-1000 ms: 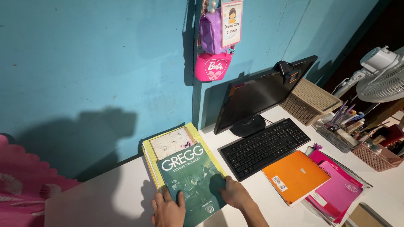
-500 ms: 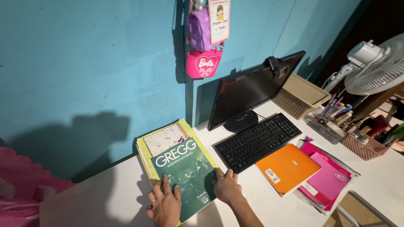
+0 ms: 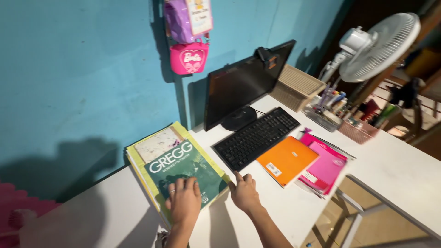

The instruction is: The person sorts and stacks yellow and white papers, places them into a yellow folder, and arranges notebooks and a book on the desk. They then wipe the desk surface with a cloth.

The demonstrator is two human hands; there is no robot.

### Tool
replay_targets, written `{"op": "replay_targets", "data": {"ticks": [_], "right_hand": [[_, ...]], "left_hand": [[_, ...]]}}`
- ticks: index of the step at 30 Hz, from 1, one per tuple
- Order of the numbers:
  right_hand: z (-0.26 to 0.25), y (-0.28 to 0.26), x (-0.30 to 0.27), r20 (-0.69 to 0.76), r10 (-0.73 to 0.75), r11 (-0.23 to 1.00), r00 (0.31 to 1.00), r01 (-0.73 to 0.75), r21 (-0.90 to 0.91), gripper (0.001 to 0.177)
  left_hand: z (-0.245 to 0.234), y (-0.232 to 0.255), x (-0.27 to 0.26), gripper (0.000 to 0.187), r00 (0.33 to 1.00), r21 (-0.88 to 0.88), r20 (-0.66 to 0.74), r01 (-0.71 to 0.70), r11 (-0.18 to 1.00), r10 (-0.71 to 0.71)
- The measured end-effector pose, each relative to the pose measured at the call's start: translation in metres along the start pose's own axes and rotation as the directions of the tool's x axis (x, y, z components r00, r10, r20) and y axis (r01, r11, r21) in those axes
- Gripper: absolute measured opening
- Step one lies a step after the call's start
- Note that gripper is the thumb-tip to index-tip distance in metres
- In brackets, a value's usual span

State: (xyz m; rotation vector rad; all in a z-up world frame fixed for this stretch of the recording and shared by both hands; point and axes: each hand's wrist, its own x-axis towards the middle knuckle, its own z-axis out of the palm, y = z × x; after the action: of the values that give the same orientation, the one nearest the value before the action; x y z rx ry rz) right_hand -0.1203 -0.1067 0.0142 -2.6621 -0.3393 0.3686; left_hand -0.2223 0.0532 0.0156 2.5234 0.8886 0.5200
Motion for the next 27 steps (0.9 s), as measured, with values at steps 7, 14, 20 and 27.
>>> {"op": "replay_targets", "data": {"ticks": [7, 14, 20, 27], "right_hand": [[-0.011, 0.087, -0.010, -0.175, 0.114, 0.976, 0.978, -0.078, 0.204, 0.049], [-0.039, 0.170, -0.014, -0.069, 0.348, 0.818, 0.935, -0.267, 0.510, 0.048], [-0.063, 0.249, 0.022, -0.060, 0.377, 0.719, 0.924, -0.252, 0.648, 0.045], [-0.105, 0.337, 0.057, 0.002, 0.418, 0.614, 0.909, -0.284, 0.736, 0.041]], "left_hand": [[0.016, 0.065, -0.026, 0.019, 0.963, -0.051, 0.186, -0.187, 0.981, 0.193], [0.067, 0.146, -0.056, 0.021, 0.873, -0.134, 0.380, -0.276, 0.952, 0.307], [0.127, 0.224, -0.056, 0.030, 0.809, -0.121, 0.459, -0.353, 0.928, 0.367], [0.235, 0.291, -0.045, 0.077, 0.766, 0.057, 0.585, -0.366, 0.929, 0.266]]}}
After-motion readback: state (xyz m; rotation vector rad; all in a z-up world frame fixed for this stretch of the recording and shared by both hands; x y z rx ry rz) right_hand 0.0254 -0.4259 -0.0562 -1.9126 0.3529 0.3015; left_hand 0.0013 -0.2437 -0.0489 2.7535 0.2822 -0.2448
